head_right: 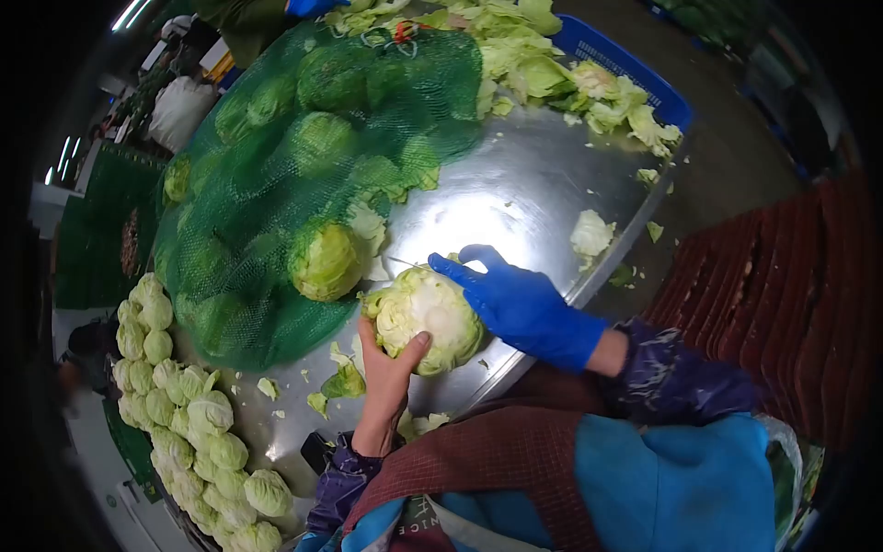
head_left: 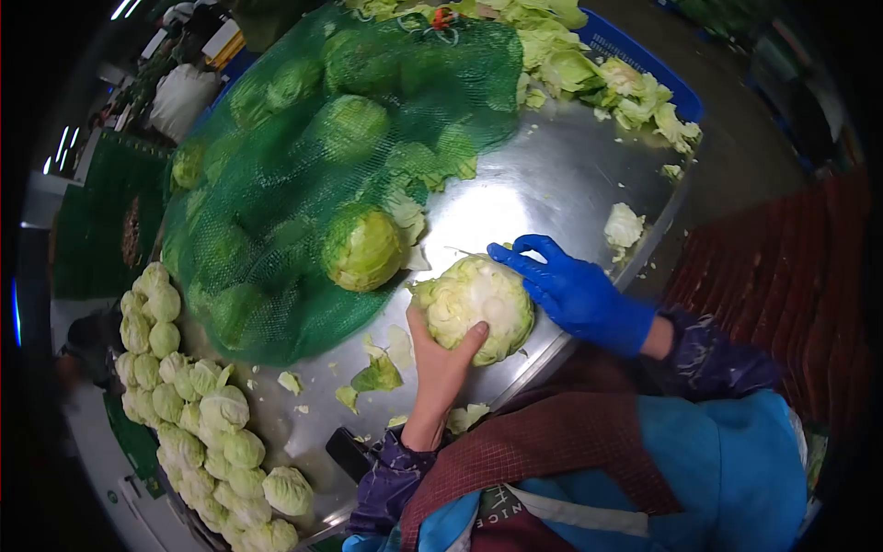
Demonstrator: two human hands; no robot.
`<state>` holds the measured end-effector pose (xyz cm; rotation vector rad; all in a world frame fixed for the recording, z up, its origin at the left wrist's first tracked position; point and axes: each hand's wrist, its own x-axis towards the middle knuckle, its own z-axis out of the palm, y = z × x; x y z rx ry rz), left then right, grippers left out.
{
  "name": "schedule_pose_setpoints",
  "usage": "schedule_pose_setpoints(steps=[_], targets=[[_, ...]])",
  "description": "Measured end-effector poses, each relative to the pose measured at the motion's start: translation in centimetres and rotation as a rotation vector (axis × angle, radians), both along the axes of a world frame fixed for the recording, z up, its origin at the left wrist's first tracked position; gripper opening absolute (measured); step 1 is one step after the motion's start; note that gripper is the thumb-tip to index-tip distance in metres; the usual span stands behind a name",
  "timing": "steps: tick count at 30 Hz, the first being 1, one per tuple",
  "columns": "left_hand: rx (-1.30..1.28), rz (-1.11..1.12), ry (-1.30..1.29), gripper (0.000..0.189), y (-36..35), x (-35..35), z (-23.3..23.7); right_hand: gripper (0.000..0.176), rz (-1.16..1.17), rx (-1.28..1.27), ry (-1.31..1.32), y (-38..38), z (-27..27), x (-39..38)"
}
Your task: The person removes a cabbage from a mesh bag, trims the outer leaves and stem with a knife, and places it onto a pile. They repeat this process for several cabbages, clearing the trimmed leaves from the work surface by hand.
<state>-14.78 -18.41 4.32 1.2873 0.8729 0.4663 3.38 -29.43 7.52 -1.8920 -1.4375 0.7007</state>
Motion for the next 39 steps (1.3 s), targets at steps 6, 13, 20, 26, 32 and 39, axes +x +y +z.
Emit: schedule_pose_setpoints(steps=[6,13,20,26,32,39], targets=[[0.171,0.000,0.101,0.073,-0.1,0.8,-0.9,0.045,-0.125,-0.015,-0.094,1.3,-2.1,-0.4],[0.161,0.084,0.129,0.069,0.7,1.8,-1.9,0.043,-0.043,-0.114,-0.287,4.9,-3.3,2.3],[0.199,-0.083,0.000,0.077,0.6,-1.7,-1.5,0.043,-0.126,-0.049,-0.056,4.6,-5.4,3.4],[0.277,0.062,0.107,0.083,1.7,-3.8,-0.2,0.037,-0.248,-0.001,0.114,2.9,-6.7,1.7],[0.410,-0.061,0.162,0.091,2.3,-2.5,-0.2,0.040,-0.267,-0.308,-0.313,2.0,-7.4,4.5],[0.628,-0.075,0.345,0.091,1.5,1.0,2.0,0.049,-0.077,0.141,0.035,0.9,-0.5,-2.1]])
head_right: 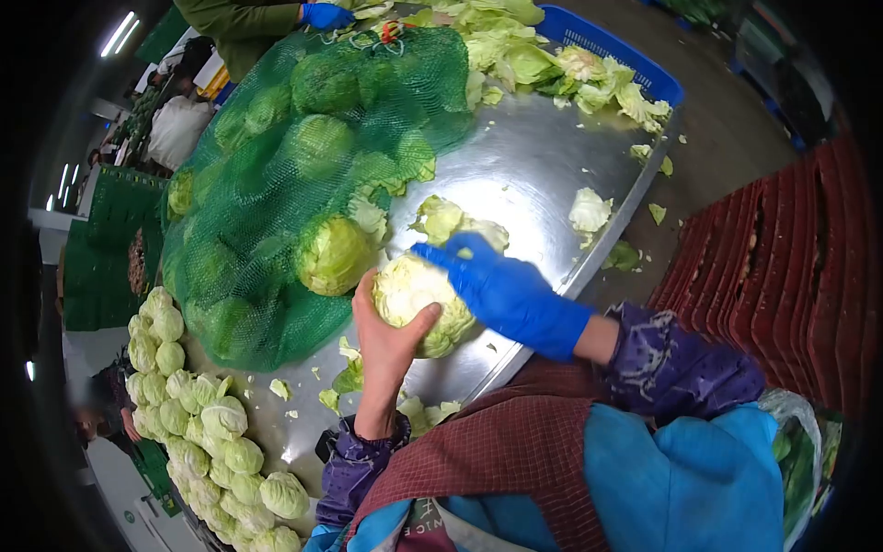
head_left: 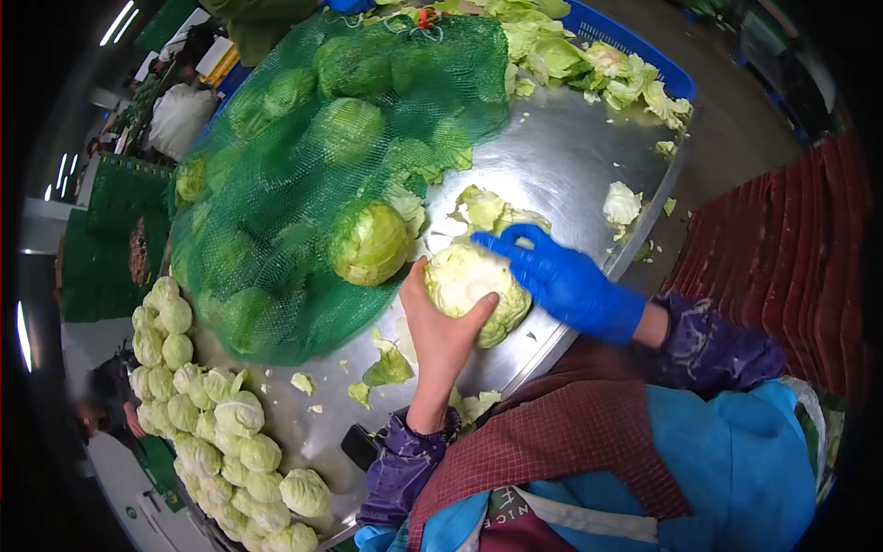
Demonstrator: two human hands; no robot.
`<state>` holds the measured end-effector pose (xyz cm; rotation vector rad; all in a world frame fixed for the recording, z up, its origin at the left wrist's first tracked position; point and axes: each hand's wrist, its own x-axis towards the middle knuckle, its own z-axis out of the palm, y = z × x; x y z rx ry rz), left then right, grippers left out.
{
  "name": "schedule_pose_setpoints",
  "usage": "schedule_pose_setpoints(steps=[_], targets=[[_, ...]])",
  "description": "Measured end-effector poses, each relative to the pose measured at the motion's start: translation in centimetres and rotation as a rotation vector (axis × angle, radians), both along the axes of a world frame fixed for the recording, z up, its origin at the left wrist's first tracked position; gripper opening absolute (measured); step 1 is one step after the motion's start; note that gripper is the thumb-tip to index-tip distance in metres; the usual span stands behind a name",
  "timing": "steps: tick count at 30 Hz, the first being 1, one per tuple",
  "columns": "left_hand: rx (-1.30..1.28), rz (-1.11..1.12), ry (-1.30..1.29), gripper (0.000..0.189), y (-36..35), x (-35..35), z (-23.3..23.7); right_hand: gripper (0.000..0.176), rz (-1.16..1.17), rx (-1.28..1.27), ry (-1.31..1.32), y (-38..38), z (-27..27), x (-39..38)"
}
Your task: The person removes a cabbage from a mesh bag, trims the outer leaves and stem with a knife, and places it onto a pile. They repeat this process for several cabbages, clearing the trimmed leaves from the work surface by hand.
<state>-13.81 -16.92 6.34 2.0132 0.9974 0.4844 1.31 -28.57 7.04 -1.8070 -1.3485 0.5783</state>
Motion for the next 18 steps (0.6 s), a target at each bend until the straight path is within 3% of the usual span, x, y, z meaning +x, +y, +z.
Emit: schedule_pose_setpoints(steps=[5,9,10,12,14,15,16,18], targets=[[0.130,-0.040,0.039,0.089,-0.8,1.3,-0.4,0.053,-0.067,-0.297,-0.133,0.1,0.5,-1.3],[0.223,-0.109,0.043,0.088,-1.8,1.5,-0.3,0.053,-0.057,-0.177,-0.344,1.1,-2.7,2.1],[0.276,-0.175,0.046,0.088,-2.3,1.4,-0.2,0.051,-0.062,-0.340,-0.263,1.6,-1.4,4.2],[0.339,-0.194,0.068,0.088,-2.1,1.4,-0.3,0.053,0.066,-0.296,-0.048,2.1,-3.8,4.9],[0.091,-0.131,0.022,0.089,-0.4,0.6,-0.6,0.059,-0.017,-0.193,0.039,2.5,-3.6,2.5],[0.031,-0.176,0.008,0.088,0.6,0.0,-0.1,0.061,-0.071,-0.168,0.242,2.8,-3.9,2.7],[0.039,-0.163,0.005,0.088,1.8,-1.0,-0.3,0.061,-0.058,-0.161,0.237,3.1,-5.5,3.4],[-0.190,-0.297,-0.097,0.088,3.7,-3.7,-1.9,0.056,-0.187,-0.153,0.207,3.3,-9.4,4.5]])
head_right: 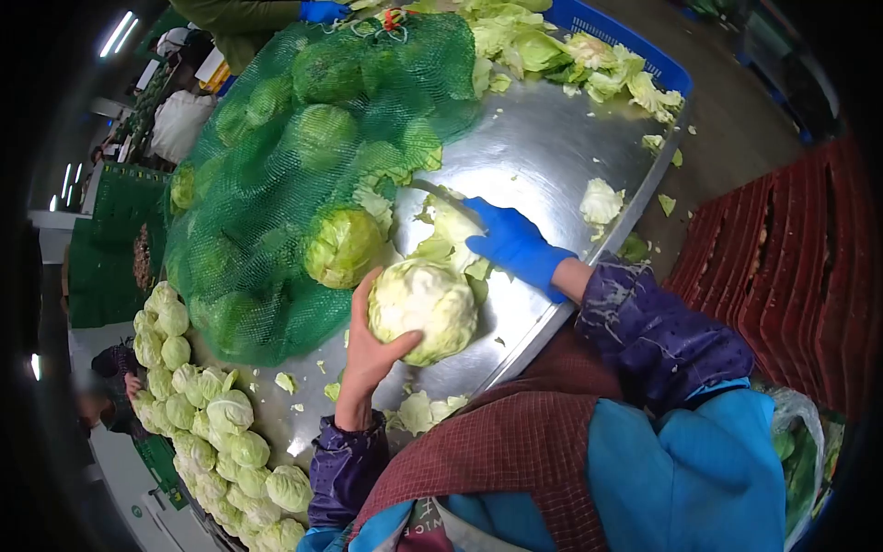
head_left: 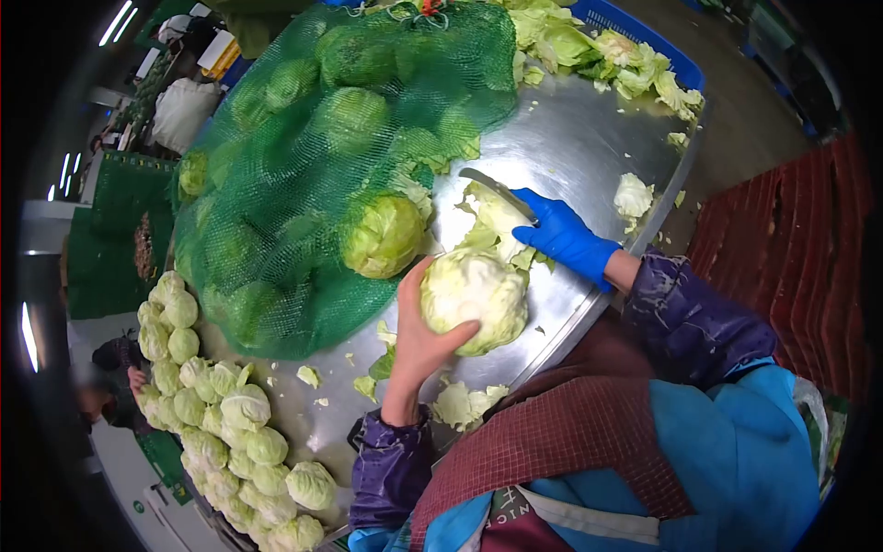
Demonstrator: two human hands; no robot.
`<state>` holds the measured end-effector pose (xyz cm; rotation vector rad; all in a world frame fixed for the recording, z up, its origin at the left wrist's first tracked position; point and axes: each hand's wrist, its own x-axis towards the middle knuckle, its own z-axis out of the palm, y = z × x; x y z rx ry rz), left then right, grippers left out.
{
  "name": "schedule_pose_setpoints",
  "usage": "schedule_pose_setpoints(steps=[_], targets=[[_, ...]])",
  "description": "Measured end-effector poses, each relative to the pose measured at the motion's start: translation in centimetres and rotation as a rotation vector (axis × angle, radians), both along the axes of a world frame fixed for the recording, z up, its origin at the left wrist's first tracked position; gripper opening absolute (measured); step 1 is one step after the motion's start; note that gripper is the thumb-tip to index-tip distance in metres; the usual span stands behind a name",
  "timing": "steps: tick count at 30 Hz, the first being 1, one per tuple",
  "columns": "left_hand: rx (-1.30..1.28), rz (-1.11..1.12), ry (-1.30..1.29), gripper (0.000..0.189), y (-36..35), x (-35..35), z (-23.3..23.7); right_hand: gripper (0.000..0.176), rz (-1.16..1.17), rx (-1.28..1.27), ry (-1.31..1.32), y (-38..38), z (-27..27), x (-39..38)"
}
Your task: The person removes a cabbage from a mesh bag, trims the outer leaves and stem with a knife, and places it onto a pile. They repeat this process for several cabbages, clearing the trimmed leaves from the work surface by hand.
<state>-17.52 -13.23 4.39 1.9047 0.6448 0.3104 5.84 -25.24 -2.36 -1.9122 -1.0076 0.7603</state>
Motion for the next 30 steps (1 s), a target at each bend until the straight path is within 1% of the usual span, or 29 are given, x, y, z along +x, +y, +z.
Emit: schedule_pose_setpoints(steps=[1,2,4,5,6,7,8,10,11,12,14,16,18,21,22,24,25,26,28,29,30], targets=[[-0.122,0.088,-0.023,0.089,0.1,-1.4,-0.6,0.055,0.020,-0.113,0.058,0.1,1.4,0.0],[-0.119,0.090,-0.022,0.089,-0.4,-2.2,-0.2,0.055,0.022,-0.110,0.060,0.1,1.7,-0.3],[-0.523,0.716,0.045,0.090,-1.6,-3.2,0.8,0.056,0.036,0.085,0.051,-0.5,1.8,-1.7],[-0.524,0.727,0.044,0.090,-2.1,-3.1,0.8,0.056,0.033,0.072,0.071,-0.6,2.4,-2.5],[-0.611,0.724,-0.025,0.091,-2.5,-2.9,0.8,0.058,0.079,-0.040,0.140,-1.0,3.7,-3.1],[-0.695,0.719,-0.093,0.091,-2.8,-2.8,0.8,0.058,0.129,-0.041,0.094,-1.1,3.5,-3.4],[-0.692,0.731,-0.096,0.091,-2.9,-2.8,0.6,0.059,0.177,-0.041,0.047,-1.4,3.2,-3.4],[-0.132,0.500,0.080,0.093,-3.1,-2.4,-0.1,0.057,0.206,-0.388,-0.175,-1.5,4.3,-1.4],[0.030,0.424,0.111,0.098,-3.3,-2.1,0.0,0.054,0.127,-0.195,-0.254,-2.5,2.6,0.3],[0.027,0.424,0.104,0.098,-3.7,-1.7,0.4,0.053,0.115,-0.196,-0.373,-2.6,3.9,1.5],[0.306,0.286,0.152,0.101,-4.4,-0.5,1.4,0.052,0.123,-0.055,-0.464,-3.0,6.4,1.0],[0.307,0.269,0.132,0.103,-5.0,0.2,1.6,0.050,0.214,-0.023,-0.281,-2.9,8.7,-1.4],[0.404,0.283,0.099,0.100,-5.2,0.9,1.5,0.046,0.327,0.166,-0.318,-2.9,8.9,-3.8],[0.440,0.261,0.133,0.098,-5.9,1.6,1.7,0.044,0.271,0.127,-0.181,-2.9,8.4,-5.8],[0.438,0.257,0.143,0.098,-5.9,1.6,1.6,0.044,0.270,0.124,-0.171,-2.8,8.2,-5.6],[0.503,0.247,0.157,0.097,-5.5,2.2,1.5,0.040,0.329,-0.016,-0.318,-2.0,8.2,-4.3],[0.478,0.241,0.141,0.097,-5.2,2.5,1.6,0.042,0.311,0.038,-0.539,-1.6,7.3,-4.0],[0.481,0.242,0.134,0.097,-5.3,2.6,1.8,0.043,0.284,0.111,-0.478,-1.0,6.2,-3.0],[0.544,0.128,0.100,0.097,-5.9,2.5,1.8,0.041,0.240,-0.096,-0.345,-0.7,5.9,-0.2],[0.577,0.112,0.074,0.096,-6.3,2.4,1.5,0.041,0.280,-0.114,-0.280,-0.7,5.5,0.1],[0.578,0.110,0.072,0.096,-5.8,2.6,1.4,0.043,0.278,0.052,-0.277,-0.9,4.4,-0.6]])
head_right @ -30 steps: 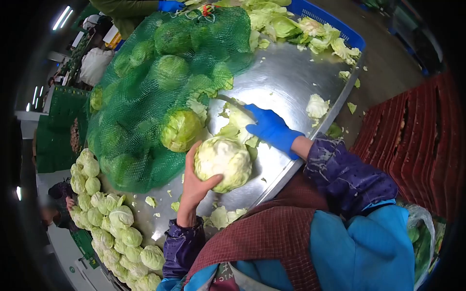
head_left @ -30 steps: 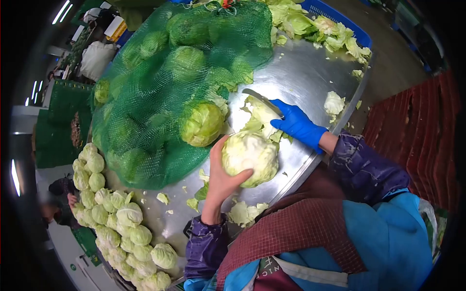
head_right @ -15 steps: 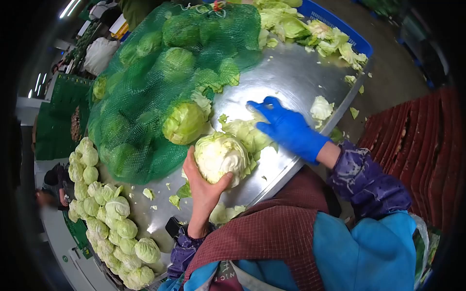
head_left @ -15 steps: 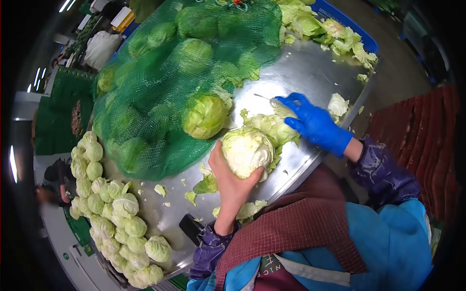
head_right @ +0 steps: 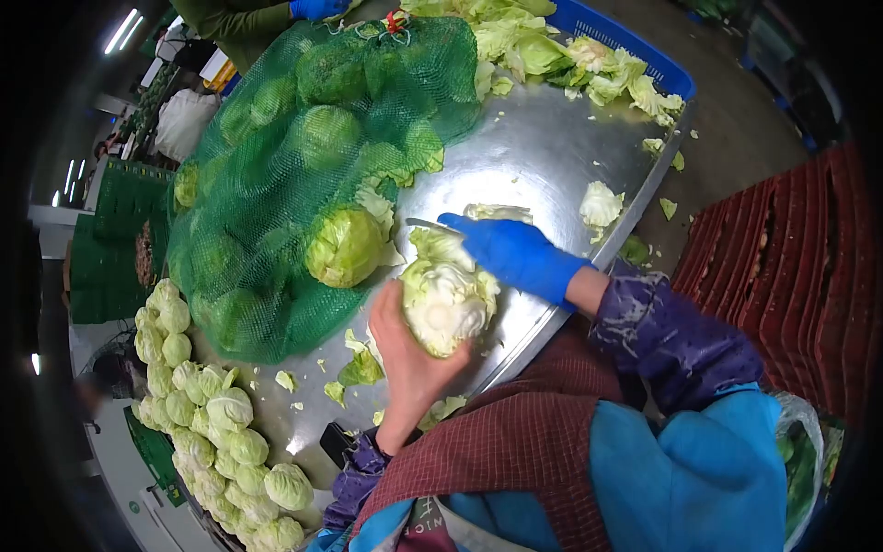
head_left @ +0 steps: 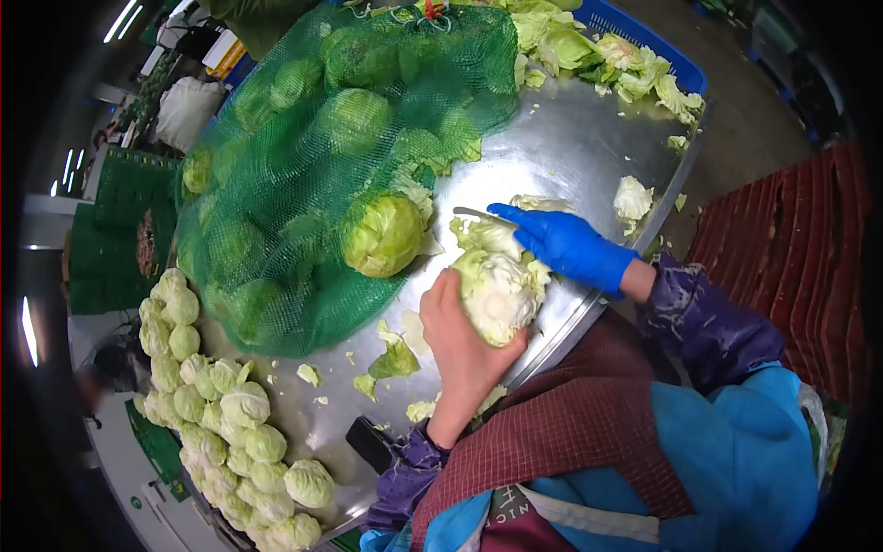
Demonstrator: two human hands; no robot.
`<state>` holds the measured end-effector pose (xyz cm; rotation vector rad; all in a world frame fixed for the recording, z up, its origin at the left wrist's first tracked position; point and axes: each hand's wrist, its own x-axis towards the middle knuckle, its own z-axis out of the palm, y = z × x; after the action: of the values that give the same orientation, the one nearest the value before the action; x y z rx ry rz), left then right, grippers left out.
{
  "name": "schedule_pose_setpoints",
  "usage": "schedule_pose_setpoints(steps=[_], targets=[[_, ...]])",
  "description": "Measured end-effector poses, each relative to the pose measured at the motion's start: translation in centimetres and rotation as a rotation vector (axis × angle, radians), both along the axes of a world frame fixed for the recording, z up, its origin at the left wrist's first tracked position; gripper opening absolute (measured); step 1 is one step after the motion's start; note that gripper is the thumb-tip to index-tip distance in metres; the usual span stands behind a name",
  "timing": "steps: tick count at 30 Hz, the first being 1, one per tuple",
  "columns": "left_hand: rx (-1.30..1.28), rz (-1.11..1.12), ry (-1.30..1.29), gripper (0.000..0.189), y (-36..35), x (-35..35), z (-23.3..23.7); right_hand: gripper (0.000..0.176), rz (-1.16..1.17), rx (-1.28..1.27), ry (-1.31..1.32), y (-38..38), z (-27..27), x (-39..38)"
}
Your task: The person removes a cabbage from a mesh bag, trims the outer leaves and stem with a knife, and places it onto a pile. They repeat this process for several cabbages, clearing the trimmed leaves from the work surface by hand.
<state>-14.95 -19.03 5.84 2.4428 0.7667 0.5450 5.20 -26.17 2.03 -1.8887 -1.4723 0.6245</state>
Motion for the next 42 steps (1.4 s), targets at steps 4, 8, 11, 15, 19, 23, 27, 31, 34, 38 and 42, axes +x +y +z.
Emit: schedule_pose_setpoints(steps=[4,8,11,15,19,23,27,31,34,38,42], targets=[[-0.100,0.030,0.033,0.095,1.2,-0.7,1.7,0.045,-0.072,0.120,0.001,0.1,0.1,-0.8],[-0.183,0.032,0.036,0.096,1.6,-0.4,2.0,0.052,-0.158,-0.171,-0.183,-0.4,4.8,-0.4],[-0.217,0.086,0.011,0.098,1.4,-0.3,1.4,0.049,0.024,0.046,-0.176,-1.4,6.6,-2.9],[-0.210,0.111,0.011,0.097,1.6,0.2,1.0,0.045,0.015,-0.033,-0.105,-1.8,5.3,-4.8],[-0.162,0.077,-0.007,0.094,0.8,0.8,1.3,0.054,0.004,-0.037,-0.147,-1.3,5.2,-5.2],[-0.180,0.082,0.020,0.095,1.0,0.8,1.1,0.057,0.001,-0.112,-0.129,-1.6,6.3,-4.9],[-0.073,0.056,0.005,0.095,0.9,1.2,0.5,0.053,-0.011,-0.058,-0.253,-0.5,4.9,-4.8],[0.017,0.010,-0.023,0.096,0.4,1.4,0.4,0.048,0.070,-0.048,-0.445,2.3,4.7,-2.4],[-0.023,0.055,0.019,0.097,0.8,1.4,0.4,0.045,0.162,-0.120,-0.397,3.7,4.4,-1.4],[0.058,0.029,-0.001,0.097,0.2,1.2,0.3,0.046,0.138,-0.237,-0.320,4.9,4.9,-0.1],[0.149,-0.050,0.004,0.097,-2.4,0.3,0.2,0.045,0.033,-0.179,-0.256,6.6,-2.6,3.6]])
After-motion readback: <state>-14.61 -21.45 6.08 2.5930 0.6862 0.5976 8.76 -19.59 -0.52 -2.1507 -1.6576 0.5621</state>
